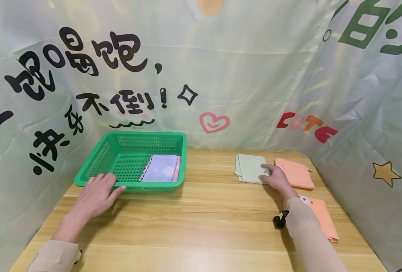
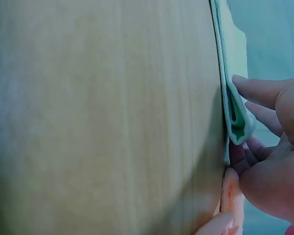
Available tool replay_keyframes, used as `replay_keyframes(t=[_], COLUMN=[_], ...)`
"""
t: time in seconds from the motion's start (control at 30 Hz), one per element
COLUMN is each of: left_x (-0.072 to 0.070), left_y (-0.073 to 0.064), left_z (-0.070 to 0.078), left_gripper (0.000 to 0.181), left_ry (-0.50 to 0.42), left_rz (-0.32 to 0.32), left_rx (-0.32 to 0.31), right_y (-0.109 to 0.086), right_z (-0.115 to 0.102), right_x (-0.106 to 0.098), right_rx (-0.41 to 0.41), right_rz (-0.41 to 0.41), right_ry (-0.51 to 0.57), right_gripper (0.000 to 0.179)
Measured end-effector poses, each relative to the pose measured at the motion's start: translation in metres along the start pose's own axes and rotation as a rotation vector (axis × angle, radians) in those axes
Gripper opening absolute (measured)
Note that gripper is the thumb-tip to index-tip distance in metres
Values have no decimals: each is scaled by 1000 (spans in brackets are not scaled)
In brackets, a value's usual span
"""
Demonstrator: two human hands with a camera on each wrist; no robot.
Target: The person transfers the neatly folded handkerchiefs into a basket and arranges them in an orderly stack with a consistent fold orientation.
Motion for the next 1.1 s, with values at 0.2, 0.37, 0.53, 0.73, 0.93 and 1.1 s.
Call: replay_keyframes(t=[0.2,0.37,0.53,0.73,0.93,1.1], left_x=[-1,-1,-1,-2,-1,-1], left_y=[-1,-2,-2,-2,-2,-2], left_z=[1,1,1,1,1,1], left_gripper=[33,33,33,33,33,33], left_ry=[-3,-1,-1,1,1,1], left_rz=[-4,-7,-9,-6,-8,-10], left_rx=[-4,-5,-7,-7,-7,-8], right_y=[-2,-4,-5,-7,-10,-13], right_z=[-1,-1,-3,-9,-17,-26], right_x=[0,-2,-5,-9,-10,-12], right_rx=[-10,-23,-23,-61,-86,-108], right_rz=[-5,20,47,98,141,167], right_ry=[10,29,48,37,54,66], right_gripper=[55,51,48,47,47,46])
Point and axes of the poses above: each hand's wrist, its own y-axis towards the middle knuckle, its own x-axis out of the palm, z = x × y, the point moved 7 cm from there along y, towards the middle knuckle, and after that the axes turned 15 degrees about -z, right-handed, at the moved point
